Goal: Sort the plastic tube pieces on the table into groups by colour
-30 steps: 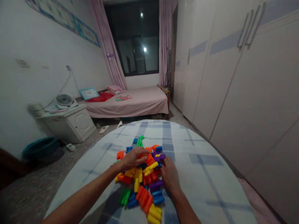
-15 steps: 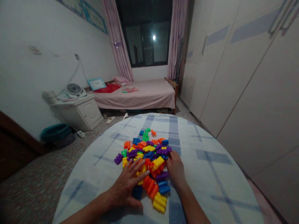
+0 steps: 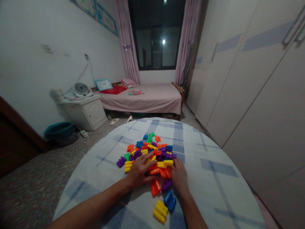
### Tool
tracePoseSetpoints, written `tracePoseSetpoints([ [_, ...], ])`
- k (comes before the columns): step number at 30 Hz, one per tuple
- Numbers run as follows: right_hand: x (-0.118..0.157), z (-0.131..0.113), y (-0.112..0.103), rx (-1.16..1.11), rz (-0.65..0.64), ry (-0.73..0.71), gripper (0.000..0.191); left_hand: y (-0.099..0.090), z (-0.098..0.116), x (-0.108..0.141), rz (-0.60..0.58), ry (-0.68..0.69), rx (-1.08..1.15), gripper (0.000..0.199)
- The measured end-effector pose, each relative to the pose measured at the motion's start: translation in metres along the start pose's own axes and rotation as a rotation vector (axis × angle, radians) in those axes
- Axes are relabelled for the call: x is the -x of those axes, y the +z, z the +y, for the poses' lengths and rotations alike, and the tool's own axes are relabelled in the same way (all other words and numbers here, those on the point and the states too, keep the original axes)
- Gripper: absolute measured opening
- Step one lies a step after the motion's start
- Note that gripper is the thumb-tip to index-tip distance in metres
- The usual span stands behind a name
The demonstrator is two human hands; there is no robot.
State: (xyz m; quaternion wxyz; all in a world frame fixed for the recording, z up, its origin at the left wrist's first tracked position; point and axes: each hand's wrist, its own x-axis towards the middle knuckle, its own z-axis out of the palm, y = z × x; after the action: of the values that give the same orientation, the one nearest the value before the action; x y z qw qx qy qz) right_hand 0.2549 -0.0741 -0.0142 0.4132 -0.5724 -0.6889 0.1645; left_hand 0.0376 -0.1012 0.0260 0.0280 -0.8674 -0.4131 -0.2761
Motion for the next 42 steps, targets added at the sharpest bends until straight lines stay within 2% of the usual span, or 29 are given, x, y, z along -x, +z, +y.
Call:
tracePoseSetpoints([
  [7, 0.000, 0.002, 0.001, 0.016, -0.002, 0.003, 0.026, 0.000, 0.000, -0.031, 0.176, -0.244, 0.008, 0.035],
  [9, 0.000, 0.003, 0.002, 0.014, 0.008, 0.003, 0.025, -0.005, 0.009, -0.032, 0.210, -0.232, -0.001, 0.037],
  [11, 0.000, 0.004, 0.002, 0.003, 0.016, -0.005, 0.026, -0.010, 0.025, -0.025, 0.147, -0.085, 0.025, 0.041],
  [15, 0.000, 0.004, 0.003, 0.033, 0.031, -0.014, 0.026, -0.012, 0.061, 0.007, -0.215, 0.482, 0.088, 0.040],
  [16, 0.000, 0.004, 0.002, 0.044, 0.032, -0.015, 0.024, -0.010, 0.067, 0.014, -0.279, 0.585, 0.076, 0.036],
  [18, 0.000, 0.004, 0.002, 0.056, 0.029, -0.019, 0.022, -0.004, 0.069, 0.021, -0.325, 0.662, 0.036, 0.030],
  [23, -0.002, 0.004, 0.001, 0.044, 0.012, -0.003, 0.026, 0.008, 0.048, 0.009, -0.260, 0.536, -0.040, 0.031],
  [26, -0.002, 0.004, 0.001, 0.029, 0.011, -0.004, 0.030, 0.009, 0.036, -0.001, -0.250, 0.527, -0.056, 0.027],
  [28, -0.001, 0.004, 0.001, 0.016, 0.014, -0.003, 0.030, 0.008, 0.029, -0.005, -0.203, 0.472, -0.074, 0.021],
  [31, 0.000, 0.002, 0.000, 0.015, 0.021, -0.011, 0.029, 0.003, 0.017, -0.012, -0.106, 0.297, -0.098, 0.018],
  [34, 0.000, 0.000, -0.001, 0.037, 0.020, -0.018, 0.030, -0.006, -0.001, -0.022, -0.043, 0.119, -0.102, 0.026],
  [38, 0.000, 0.000, 0.000, 0.062, 0.026, -0.004, 0.031, -0.014, -0.031, -0.034, 0.016, -0.072, -0.083, 0.031],
  [42, 0.000, 0.002, 0.001, 0.066, 0.033, 0.006, 0.028, -0.018, -0.063, -0.034, 0.161, -0.275, -0.008, 0.025],
])
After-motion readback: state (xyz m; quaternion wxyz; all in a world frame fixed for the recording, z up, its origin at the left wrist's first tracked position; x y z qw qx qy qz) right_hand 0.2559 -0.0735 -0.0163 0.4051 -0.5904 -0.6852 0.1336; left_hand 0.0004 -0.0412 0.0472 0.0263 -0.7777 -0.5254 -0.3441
